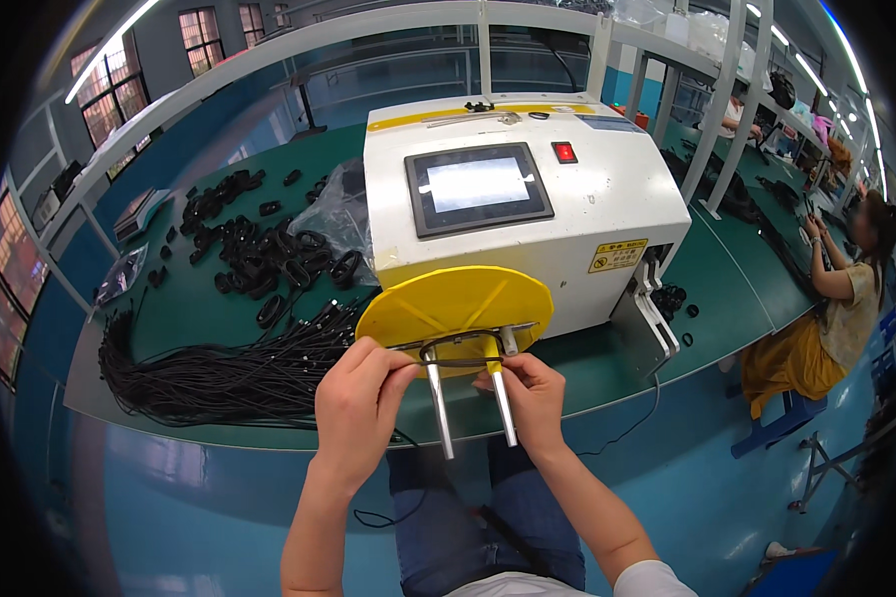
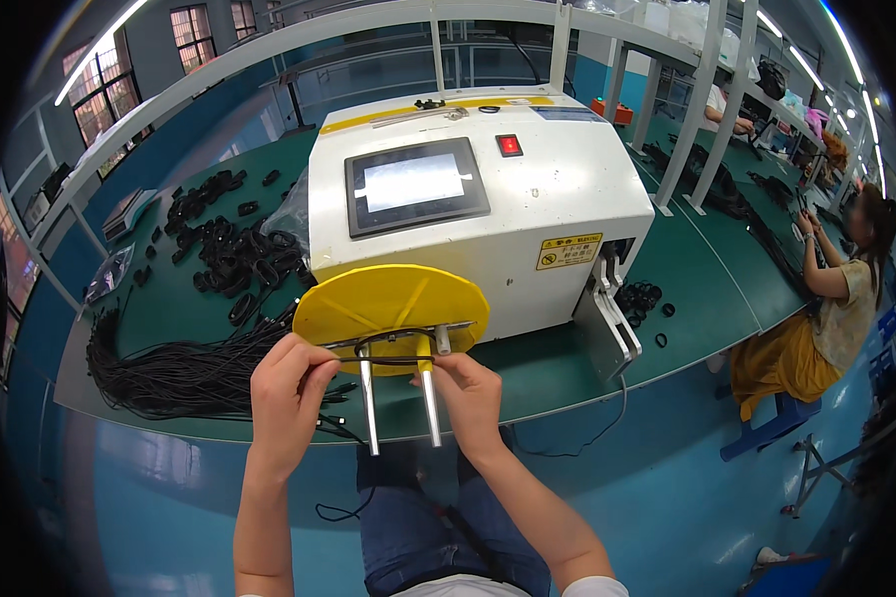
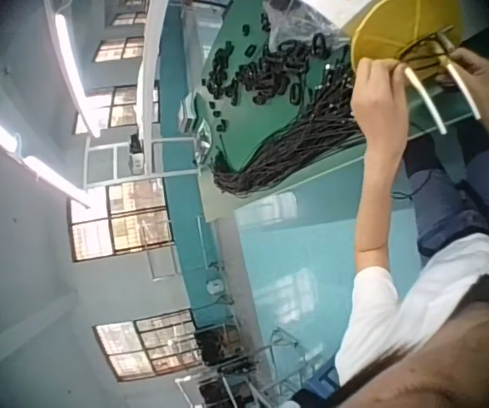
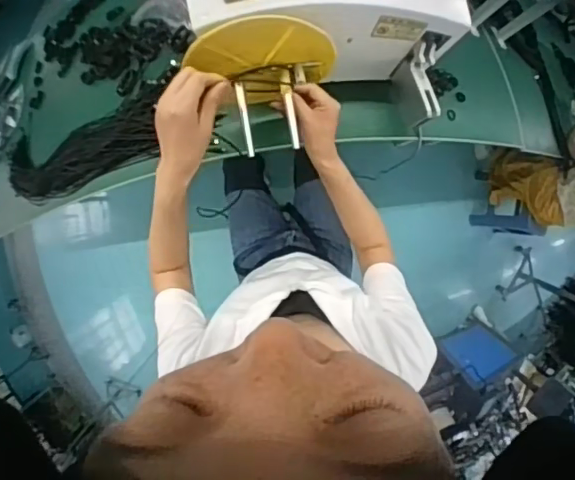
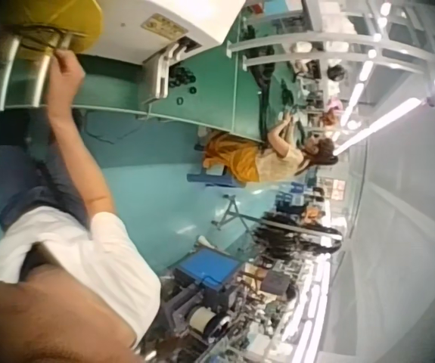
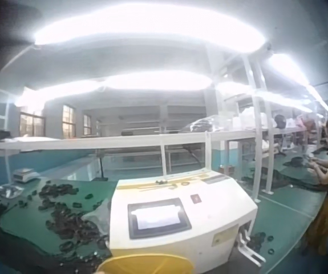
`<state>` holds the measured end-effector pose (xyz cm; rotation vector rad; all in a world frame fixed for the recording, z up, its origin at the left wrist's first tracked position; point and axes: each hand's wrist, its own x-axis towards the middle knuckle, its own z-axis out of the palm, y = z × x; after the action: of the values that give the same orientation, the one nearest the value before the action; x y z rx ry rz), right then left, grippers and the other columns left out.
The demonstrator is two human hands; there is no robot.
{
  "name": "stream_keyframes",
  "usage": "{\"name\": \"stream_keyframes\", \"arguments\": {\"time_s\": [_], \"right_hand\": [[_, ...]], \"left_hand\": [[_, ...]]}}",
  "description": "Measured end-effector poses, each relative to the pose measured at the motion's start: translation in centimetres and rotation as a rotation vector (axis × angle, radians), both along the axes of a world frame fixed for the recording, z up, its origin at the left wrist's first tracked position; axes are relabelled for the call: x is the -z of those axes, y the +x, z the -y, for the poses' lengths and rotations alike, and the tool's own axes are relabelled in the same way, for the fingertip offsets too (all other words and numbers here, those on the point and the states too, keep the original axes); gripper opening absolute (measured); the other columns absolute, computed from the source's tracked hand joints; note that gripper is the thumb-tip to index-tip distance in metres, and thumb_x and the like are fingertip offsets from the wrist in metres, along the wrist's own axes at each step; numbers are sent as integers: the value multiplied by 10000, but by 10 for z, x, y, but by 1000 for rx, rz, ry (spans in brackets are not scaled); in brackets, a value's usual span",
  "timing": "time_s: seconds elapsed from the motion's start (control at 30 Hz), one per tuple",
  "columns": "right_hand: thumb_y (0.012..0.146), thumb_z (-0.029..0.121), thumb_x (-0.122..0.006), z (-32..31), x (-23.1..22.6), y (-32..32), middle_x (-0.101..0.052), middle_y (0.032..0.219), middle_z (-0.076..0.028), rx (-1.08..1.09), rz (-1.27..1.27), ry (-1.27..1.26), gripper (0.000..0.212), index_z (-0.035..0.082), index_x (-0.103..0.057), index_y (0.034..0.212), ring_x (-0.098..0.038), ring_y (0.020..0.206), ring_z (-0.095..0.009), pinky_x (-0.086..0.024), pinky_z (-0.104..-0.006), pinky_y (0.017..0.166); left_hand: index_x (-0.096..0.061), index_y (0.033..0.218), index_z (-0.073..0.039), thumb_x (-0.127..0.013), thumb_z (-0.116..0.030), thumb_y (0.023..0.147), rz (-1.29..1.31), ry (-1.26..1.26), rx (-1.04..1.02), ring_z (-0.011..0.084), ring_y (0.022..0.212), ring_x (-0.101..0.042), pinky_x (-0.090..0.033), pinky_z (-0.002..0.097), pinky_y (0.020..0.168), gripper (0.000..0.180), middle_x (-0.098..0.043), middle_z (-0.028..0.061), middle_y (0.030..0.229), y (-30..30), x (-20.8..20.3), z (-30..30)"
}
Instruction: The person winds and binds black cables using a specialized cable winding machine.
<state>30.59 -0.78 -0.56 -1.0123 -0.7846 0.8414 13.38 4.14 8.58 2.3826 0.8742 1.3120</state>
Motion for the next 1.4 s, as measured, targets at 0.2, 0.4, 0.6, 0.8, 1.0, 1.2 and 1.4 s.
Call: {"name": "stream_keyframes", "arguments": {"time_s": [0.2, 0.4, 0.6, 0.8, 1.0, 1.2, 1.4], "right_hand": [[902, -13, -501, -3, 4, -9, -659, 783, -139, 44, 23, 51, 86, -63, -570, 907, -672, 684, -198, -553, -284, 660], [903, 20, -511, -8, 2, -15, -643, 782, -110, 87, -93, 20, 110, -66, -578, 912, -662, 699, -169, -544, -274, 653], [920, 47, -502, -13, 9, -17, -638, 772, -104, 112, -78, 77, 122, -60, -561, 910, -660, 693, -163, -534, -263, 647], [932, 35, -478, -10, 14, -21, -628, 755, -105, 157, -18, 111, 95, -42, -534, 928, -646, 666, -179, -546, -293, 663], [932, 38, -476, -6, 14, -15, -618, 782, -104, 137, -23, 88, 95, -29, -527, 976, -631, 661, -170, -536, -283, 664], [906, 37, -519, 22, 33, -12, -623, 872, -122, 48, -7, -30, 167, -22, -512, 1062, -641, 721, -171, -518, -268, 696], [881, 58, -566, 32, 61, -55, -615, 972, -98, -163, 347, -38, 299, -4, -502, 1166, -632, 855, -146, -497, -245, 761]], "left_hand": [[-577, 775, 12, -627, -18, 809, 4, -80, -23, 171, 578, -473, -368, 272, 522, 67, -493, 64, 682, -7, 16, -8], [-588, 785, 0, -638, -38, 809, 63, -113, -10, 201, 578, -503, -394, 293, 523, 67, -511, 71, 687, 4, 10, -13], [-591, 781, -4, -641, -43, 809, -6, -74, -9, 195, 569, -497, -390, 295, 517, 69, -507, 70, 677, -8, 11, 1], [-591, 774, -7, -641, -43, 809, 18, -119, 32, 189, 564, -494, -387, 298, 512, 71, -507, 68, 674, -7, 9, 4], [-594, 781, -3, -643, -54, 814, 16, -132, -1, 189, 574, -502, -391, 292, 524, 78, -515, 76, 682, -9, 21, -5], [-591, 803, 10, -617, -71, 842, 79, -228, 16, 156, 579, -496, -384, 280, 537, 94, -518, 70, 672, -15, 51, -17], [-575, 787, 11, -539, -113, 911, 169, -580, 95, 93, 537, -454, -344, 240, 491, 179, -483, 16, 623, -24, 76, -6]]}}
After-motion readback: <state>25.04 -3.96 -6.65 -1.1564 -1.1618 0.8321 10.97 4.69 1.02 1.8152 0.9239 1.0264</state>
